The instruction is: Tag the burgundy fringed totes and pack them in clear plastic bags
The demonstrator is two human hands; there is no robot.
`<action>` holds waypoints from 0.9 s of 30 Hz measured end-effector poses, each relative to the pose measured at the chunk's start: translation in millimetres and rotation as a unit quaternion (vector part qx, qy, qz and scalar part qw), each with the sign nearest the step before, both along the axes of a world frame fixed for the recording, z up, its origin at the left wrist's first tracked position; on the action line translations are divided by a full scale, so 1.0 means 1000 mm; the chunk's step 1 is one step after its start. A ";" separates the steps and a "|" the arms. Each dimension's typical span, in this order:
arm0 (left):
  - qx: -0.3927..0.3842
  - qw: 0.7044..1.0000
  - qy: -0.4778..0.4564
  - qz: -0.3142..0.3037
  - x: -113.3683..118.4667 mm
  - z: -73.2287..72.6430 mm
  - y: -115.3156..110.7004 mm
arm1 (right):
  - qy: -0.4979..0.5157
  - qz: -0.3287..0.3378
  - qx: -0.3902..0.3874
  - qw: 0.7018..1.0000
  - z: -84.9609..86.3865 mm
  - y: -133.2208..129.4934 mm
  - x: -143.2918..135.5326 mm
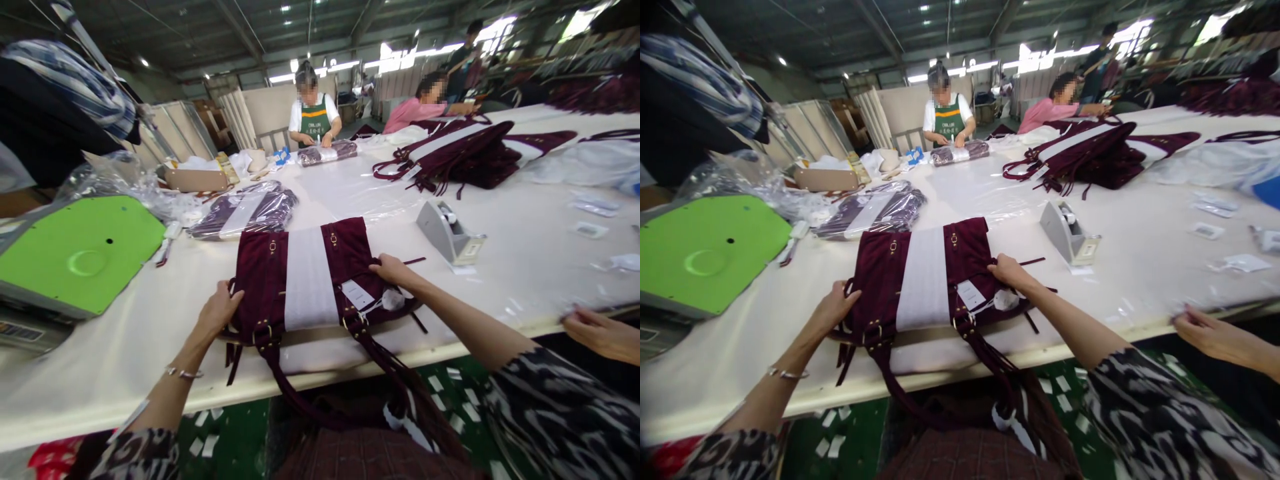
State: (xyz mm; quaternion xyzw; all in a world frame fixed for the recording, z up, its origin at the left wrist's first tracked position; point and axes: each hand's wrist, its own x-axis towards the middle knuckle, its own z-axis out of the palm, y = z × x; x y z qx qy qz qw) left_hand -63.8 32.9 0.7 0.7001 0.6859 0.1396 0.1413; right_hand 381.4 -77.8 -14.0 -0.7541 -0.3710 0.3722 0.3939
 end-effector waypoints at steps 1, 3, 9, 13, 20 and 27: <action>0.049 0.998 0.030 -0.013 -0.003 0.010 0.003 | -0.051 -0.006 0.010 0.999 0.008 0.002 0.004; 0.163 0.982 0.067 -0.065 -0.002 0.030 0.008 | -0.191 0.009 0.063 0.980 0.029 0.009 0.008; 0.233 0.959 0.069 -0.142 0.035 0.015 0.015 | -0.429 0.148 0.192 0.870 0.027 0.043 -0.009; 0.007 0.986 0.107 -0.124 0.041 -0.041 0.021 | -0.370 0.221 0.056 0.901 -0.024 0.051 -0.013; 0.003 0.981 0.140 -0.135 0.030 -0.026 0.028 | -0.262 0.237 0.075 0.932 0.020 0.027 0.022; 0.142 0.930 -0.035 -0.339 0.120 0.037 -0.043 | -0.094 0.324 -0.030 0.941 0.043 -0.068 0.044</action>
